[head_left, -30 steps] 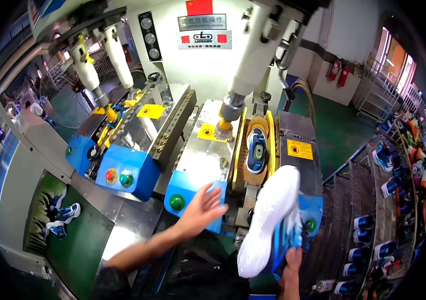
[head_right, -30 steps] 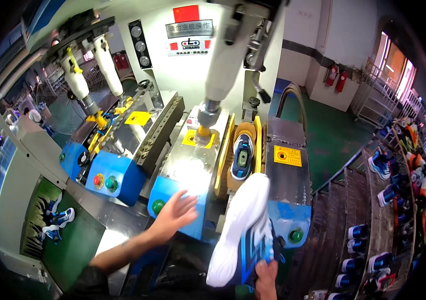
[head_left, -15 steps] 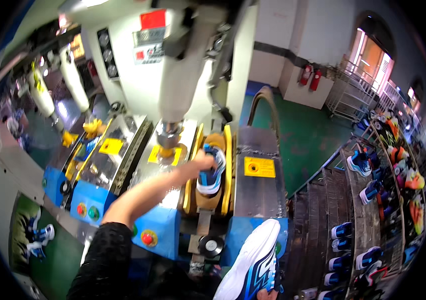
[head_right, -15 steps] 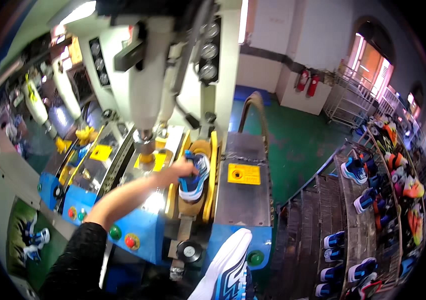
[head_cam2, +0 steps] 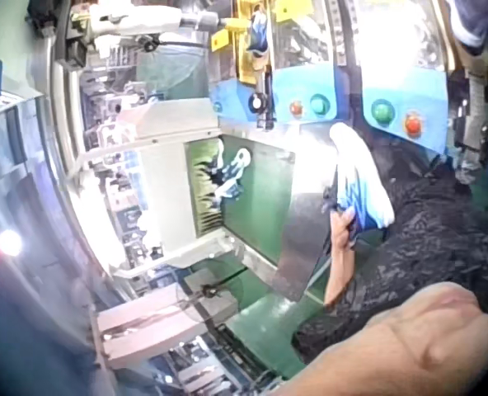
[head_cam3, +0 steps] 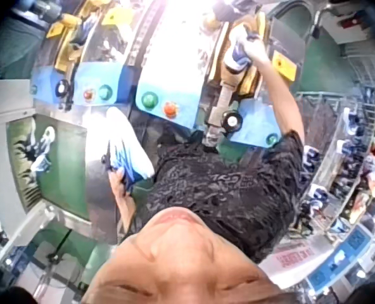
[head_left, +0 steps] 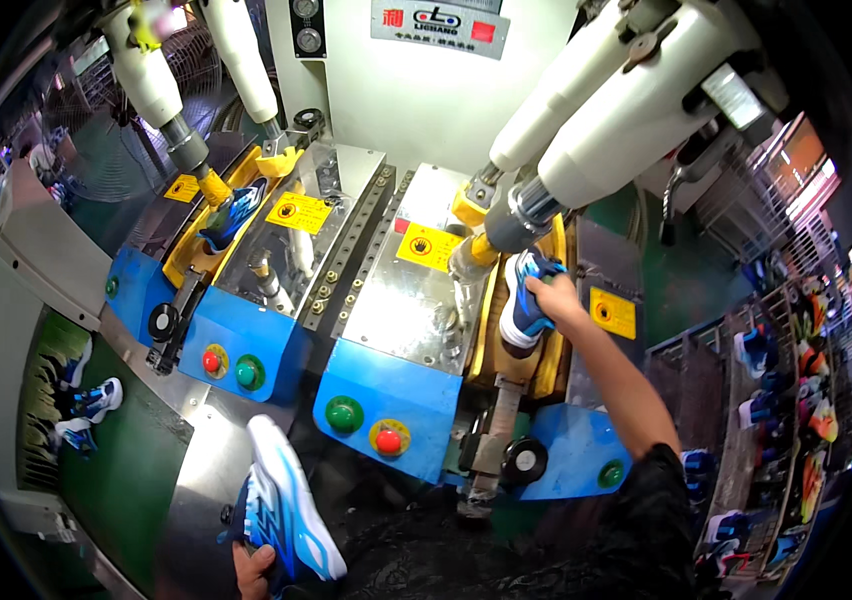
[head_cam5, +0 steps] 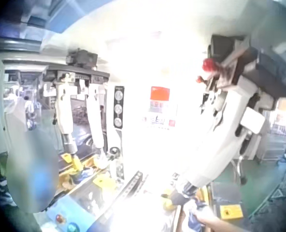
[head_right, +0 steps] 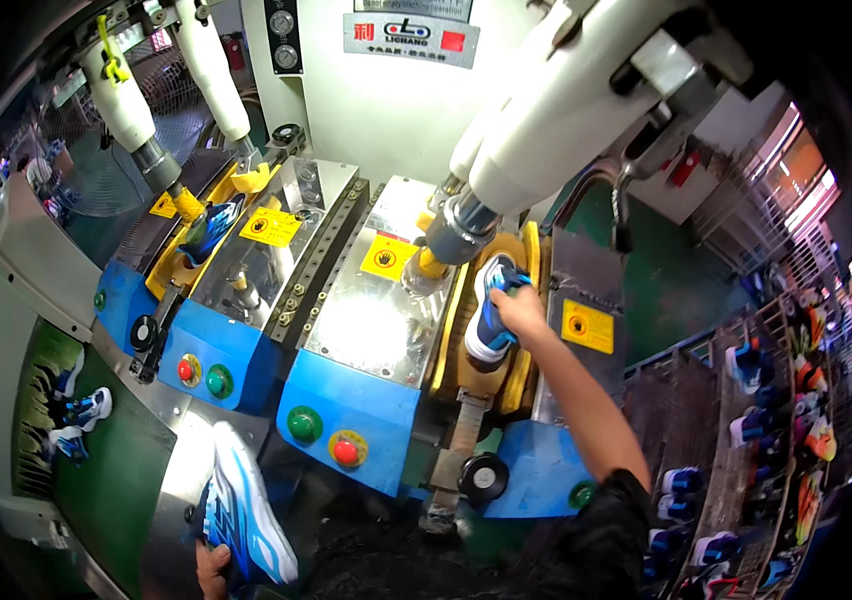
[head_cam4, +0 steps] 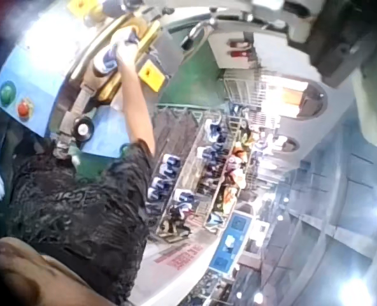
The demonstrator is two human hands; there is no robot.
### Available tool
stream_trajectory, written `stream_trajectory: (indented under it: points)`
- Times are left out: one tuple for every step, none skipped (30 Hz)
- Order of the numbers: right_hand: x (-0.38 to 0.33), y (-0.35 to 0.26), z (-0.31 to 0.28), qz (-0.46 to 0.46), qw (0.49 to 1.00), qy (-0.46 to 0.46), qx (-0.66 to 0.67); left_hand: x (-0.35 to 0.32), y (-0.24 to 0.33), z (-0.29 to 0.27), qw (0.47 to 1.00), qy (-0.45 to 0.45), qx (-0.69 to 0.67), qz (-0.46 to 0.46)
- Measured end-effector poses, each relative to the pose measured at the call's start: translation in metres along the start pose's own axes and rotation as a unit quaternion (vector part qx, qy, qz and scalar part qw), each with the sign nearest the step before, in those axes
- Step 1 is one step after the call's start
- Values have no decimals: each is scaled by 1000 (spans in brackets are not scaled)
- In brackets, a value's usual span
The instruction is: The person repeatedly picks up blue and white sneakers from a green workbench and places them into a blue and yellow industrial machine. They operate the machine to process the shoes, then remove them and place them back on the table. This cycle is performed multiple times in a factory setting.
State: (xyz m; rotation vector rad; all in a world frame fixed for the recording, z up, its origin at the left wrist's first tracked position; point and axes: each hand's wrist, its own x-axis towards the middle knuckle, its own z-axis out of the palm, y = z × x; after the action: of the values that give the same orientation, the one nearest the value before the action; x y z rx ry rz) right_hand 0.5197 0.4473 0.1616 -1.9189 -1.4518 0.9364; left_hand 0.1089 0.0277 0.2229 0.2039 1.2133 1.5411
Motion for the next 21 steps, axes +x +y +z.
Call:
stream_trajectory:
  points:
    - [14,21,39,-10,986,96,-134,-7,-10,-20,996,83,30,-17]
    - [3,43,96,-93,942,259,-191,-15,-19,-43,984,167,60,-28]
    - [-5,34,115,-101,955,236,-151,-26,-30,-72,983,173,60,-11]
    - [-16,19,115,-110,960,227,-120,-38,-29,-64,968,242,60,-27]
    - [-11,15,103,-92,976,156,-121,-41,-42,-93,941,320,94,-54]
    - [-6,12,92,-74,986,82,-127,-47,-45,-108,937,333,53,-89]
    - [-11,2,97,-60,982,121,-134,-56,-37,-114,928,341,54,-139]
    - [-13,0,96,-45,979,141,-141,-61,-27,-120,920,338,56,-192]
    - [-18,5,91,-36,974,178,-138,-49,-19,-117,912,330,73,-232]
    - [-23,4,90,-31,969,211,-123,-32,-18,-107,909,321,86,-251]
    - [-25,-2,86,-8,978,176,-115,-17,-18,-96,907,319,104,-254]
    - [-30,-12,85,12,984,145,-101,-3,-19,-88,908,309,123,-256]
    - [-31,-12,90,-15,982,153,-109,8,-21,-83,912,294,133,-252]
    - [-24,-4,92,-13,982,148,-119,18,-23,-76,917,273,143,-255]
    - [-24,-9,89,-15,985,133,-106,21,-22,-75,922,257,149,-249]
    - [-27,-12,86,-11,988,117,-99,29,-23,-77,931,232,153,-237]
    - [-34,-16,78,22,990,81,-111,35,-28,-77,947,192,150,-210]
    - [-50,-7,88,-40,977,169,-121,44,-27,-80,961,150,152,-174]
    - [-82,-16,90,-112,957,219,-157,56,-34,-99,946,170,173,-215]
    - [-126,-41,89,-188,931,257,-181,63,-37,-123,963,104,110,-223]
    - [-168,-75,87,-206,956,192,-77,72,-45,-141,954,104,130,-251]
